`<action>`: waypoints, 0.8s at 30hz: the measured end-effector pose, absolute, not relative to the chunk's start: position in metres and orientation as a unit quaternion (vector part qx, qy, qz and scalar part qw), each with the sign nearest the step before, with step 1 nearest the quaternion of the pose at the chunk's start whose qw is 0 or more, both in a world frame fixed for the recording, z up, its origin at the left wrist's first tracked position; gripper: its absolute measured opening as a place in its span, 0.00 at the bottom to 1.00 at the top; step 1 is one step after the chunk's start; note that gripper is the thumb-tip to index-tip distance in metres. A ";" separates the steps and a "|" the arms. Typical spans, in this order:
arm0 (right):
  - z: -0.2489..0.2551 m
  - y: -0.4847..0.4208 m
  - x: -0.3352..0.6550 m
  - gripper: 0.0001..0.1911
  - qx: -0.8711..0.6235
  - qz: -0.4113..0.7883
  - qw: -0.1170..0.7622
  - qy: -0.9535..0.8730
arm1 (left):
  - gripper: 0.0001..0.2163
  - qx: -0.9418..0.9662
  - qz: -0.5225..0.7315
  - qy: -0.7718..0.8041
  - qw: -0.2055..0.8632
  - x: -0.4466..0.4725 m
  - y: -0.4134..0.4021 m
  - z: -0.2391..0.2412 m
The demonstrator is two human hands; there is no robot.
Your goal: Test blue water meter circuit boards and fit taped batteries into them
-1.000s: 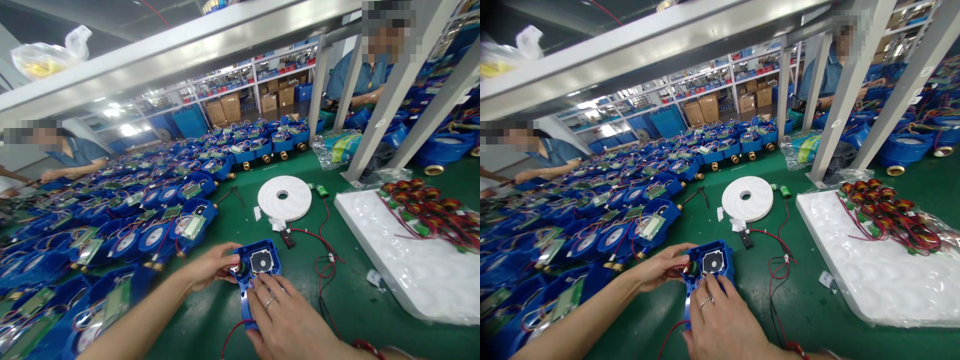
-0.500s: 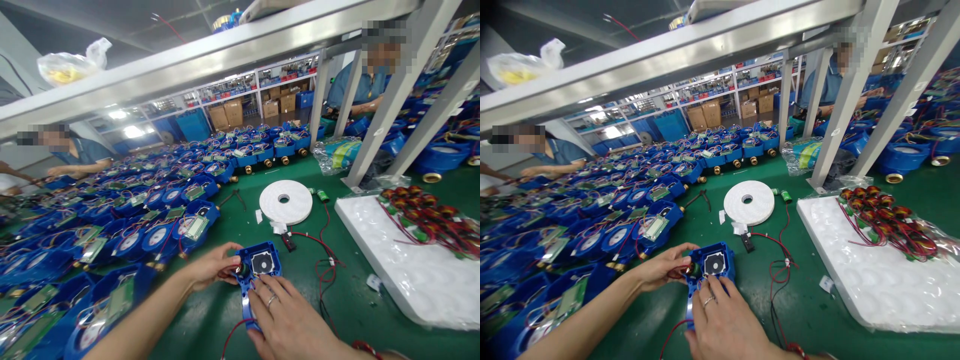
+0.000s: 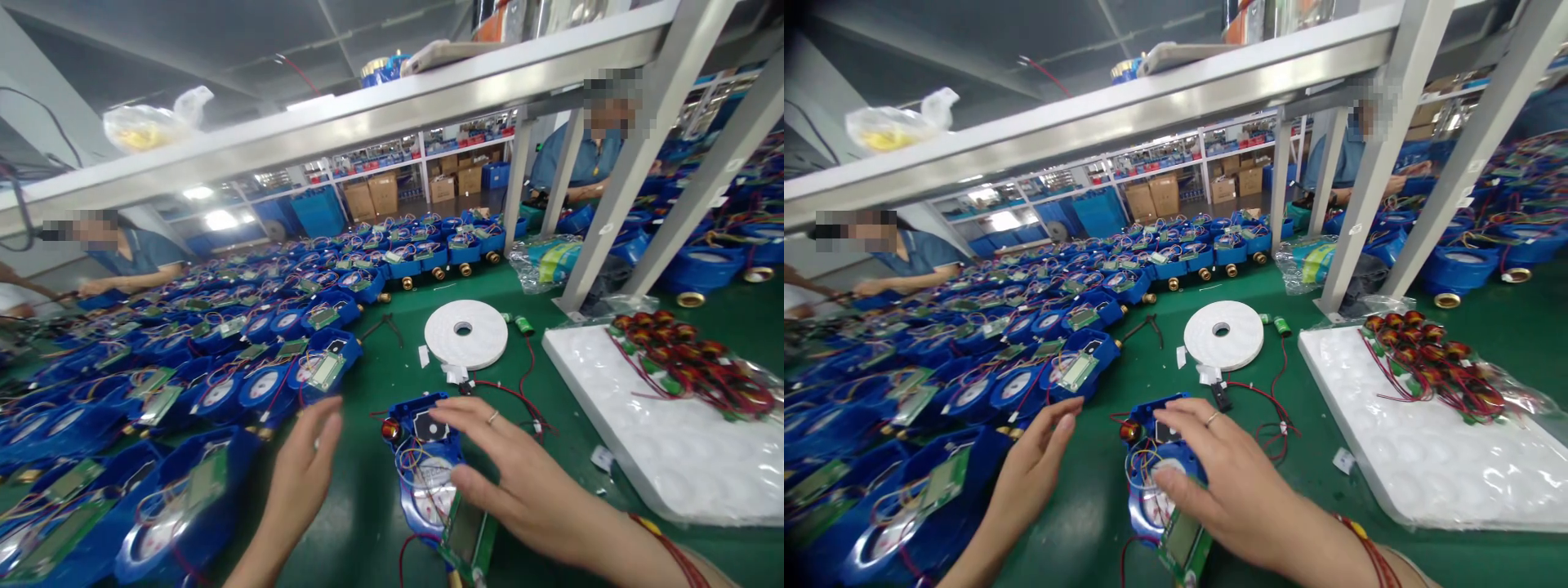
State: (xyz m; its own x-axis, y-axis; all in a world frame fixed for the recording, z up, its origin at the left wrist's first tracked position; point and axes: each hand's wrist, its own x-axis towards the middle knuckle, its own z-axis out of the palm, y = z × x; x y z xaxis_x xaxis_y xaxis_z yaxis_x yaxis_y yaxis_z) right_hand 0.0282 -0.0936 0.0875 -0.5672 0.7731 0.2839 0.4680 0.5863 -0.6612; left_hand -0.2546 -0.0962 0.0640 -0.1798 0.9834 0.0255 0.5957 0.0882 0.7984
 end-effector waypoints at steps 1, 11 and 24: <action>0.087 -0.090 0.034 0.21 -0.379 0.280 0.305 -0.828 | 0.18 0.575 0.356 0.690 0.256 -0.255 -0.106 0.060; 0.046 -0.116 0.057 0.15 -0.463 0.439 0.265 -0.723 | 0.19 0.533 0.324 0.636 0.455 -0.222 -0.158 0.013; 0.012 -0.112 0.015 0.23 -0.432 0.646 0.347 -0.525 | 0.27 0.436 0.318 0.554 0.634 -0.183 -0.148 0.016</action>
